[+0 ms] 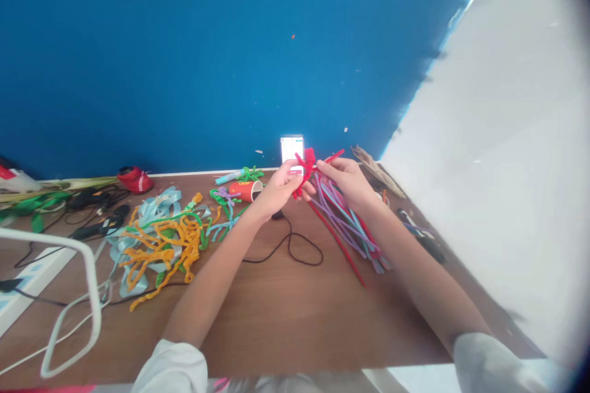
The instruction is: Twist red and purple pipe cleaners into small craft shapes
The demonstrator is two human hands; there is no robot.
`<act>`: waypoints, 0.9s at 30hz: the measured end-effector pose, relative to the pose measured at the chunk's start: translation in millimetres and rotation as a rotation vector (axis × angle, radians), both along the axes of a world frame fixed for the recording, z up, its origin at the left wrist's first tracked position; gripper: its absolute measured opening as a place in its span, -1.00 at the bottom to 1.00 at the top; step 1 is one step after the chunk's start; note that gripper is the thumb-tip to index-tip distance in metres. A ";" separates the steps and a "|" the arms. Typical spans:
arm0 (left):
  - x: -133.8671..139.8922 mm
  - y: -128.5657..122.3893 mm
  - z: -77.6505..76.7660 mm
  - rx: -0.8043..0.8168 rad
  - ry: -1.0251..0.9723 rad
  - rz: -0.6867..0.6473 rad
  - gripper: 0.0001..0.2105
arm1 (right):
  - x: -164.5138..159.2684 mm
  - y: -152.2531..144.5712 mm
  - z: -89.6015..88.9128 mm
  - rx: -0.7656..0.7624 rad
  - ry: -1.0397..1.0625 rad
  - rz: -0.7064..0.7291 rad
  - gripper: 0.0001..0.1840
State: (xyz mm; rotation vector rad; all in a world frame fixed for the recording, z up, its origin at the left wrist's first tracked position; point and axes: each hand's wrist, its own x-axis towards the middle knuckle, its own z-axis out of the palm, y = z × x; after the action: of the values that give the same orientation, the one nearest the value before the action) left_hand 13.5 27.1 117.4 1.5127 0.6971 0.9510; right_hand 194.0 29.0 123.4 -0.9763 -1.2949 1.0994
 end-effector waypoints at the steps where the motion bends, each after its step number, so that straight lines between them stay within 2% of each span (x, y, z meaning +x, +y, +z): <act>1: -0.4 0.0 0.7 -0.004 -0.014 -0.005 -0.60 | 0.3 -0.9 1.2 -0.002 0.001 0.002 -0.53; 9: -1.5 0.4 1.1 -0.014 -0.095 -0.060 -0.70 | 3.5 -1.2 1.7 0.029 -0.011 0.036 -0.53; 18: -0.2 2.8 -4.6 -0.003 -0.152 -0.006 -0.75 | 8.6 -0.9 5.4 0.028 0.000 0.100 -0.61; 23: -1.8 2.5 -2.1 -0.029 -0.147 -0.030 -0.70 | 10.4 -1.7 8.2 -0.005 0.032 0.097 -0.71; 27: -2.8 1.5 0.0 -0.035 -0.115 -0.110 -0.55 | 13.8 0.9 6.9 -0.007 0.079 0.074 -0.75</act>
State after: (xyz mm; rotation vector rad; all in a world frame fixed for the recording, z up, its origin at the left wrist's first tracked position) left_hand 10.7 28.6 117.5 1.4383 0.5399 0.9300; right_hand 207.8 29.9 130.3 -0.8880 -1.2721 1.1882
